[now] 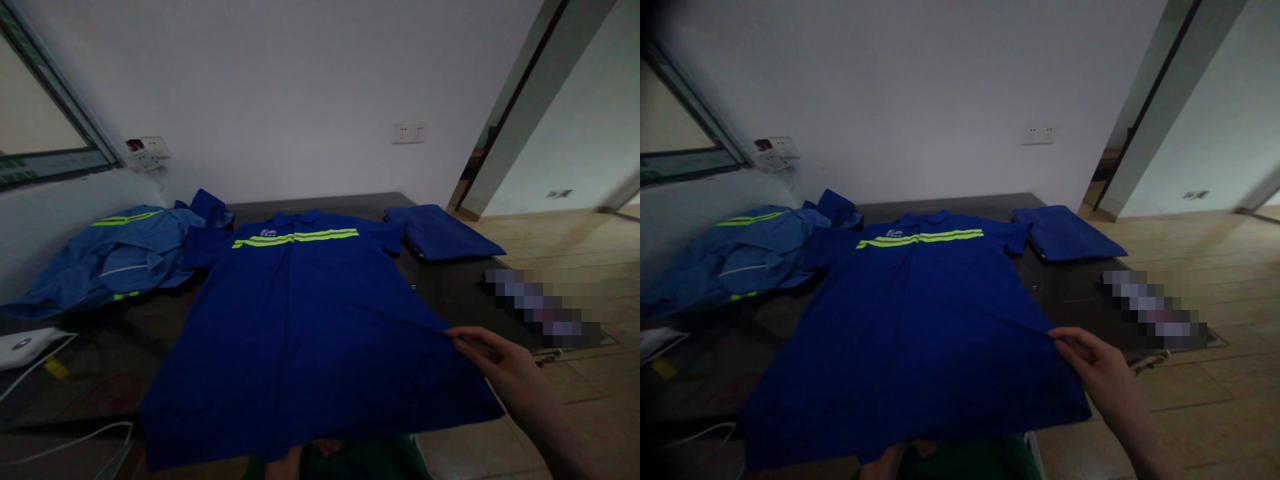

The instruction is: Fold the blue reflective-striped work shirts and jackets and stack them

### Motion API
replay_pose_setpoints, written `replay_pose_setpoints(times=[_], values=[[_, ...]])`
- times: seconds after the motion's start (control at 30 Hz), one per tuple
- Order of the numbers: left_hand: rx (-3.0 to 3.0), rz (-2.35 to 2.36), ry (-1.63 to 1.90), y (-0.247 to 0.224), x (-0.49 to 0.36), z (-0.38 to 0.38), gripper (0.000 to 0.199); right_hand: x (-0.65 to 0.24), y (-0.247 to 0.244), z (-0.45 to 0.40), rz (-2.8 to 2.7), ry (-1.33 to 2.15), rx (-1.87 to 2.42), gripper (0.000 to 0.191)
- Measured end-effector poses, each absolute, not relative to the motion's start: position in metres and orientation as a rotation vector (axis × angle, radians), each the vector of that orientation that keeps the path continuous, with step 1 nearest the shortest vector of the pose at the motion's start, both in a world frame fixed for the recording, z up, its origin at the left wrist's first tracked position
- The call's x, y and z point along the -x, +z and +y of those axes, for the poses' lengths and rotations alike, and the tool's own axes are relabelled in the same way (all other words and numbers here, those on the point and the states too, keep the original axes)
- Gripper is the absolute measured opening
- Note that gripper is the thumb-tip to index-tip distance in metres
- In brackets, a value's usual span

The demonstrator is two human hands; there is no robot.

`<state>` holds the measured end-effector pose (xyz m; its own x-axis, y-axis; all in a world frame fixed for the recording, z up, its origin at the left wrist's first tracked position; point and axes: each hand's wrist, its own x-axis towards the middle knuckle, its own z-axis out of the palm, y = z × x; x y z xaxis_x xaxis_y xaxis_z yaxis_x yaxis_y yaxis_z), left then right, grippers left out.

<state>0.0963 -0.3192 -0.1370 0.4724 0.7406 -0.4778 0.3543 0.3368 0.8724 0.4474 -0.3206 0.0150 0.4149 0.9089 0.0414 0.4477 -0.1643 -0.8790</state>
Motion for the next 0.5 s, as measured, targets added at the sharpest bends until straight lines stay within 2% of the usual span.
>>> replay_pose_setpoints(times=[0.13, 0.3, 0.5], values=[[-1.168, 1.156, 0.472, -0.123, -0.089, -0.338, 0.073, -0.444, -0.002, -0.332, -1.160, 0.931, 1.741, 0.037], [-1.228, 1.174, 0.503, -0.102, -0.091, -0.339, 0.069, -0.444, -0.023, -0.348, -1.290, 0.922, 1.763, 0.038], [-1.192, 1.105, 0.545, -0.113, -0.091, -0.341, 0.075, -0.436, -0.031, -0.353, -1.310, 0.984, 1.756, 0.031]])
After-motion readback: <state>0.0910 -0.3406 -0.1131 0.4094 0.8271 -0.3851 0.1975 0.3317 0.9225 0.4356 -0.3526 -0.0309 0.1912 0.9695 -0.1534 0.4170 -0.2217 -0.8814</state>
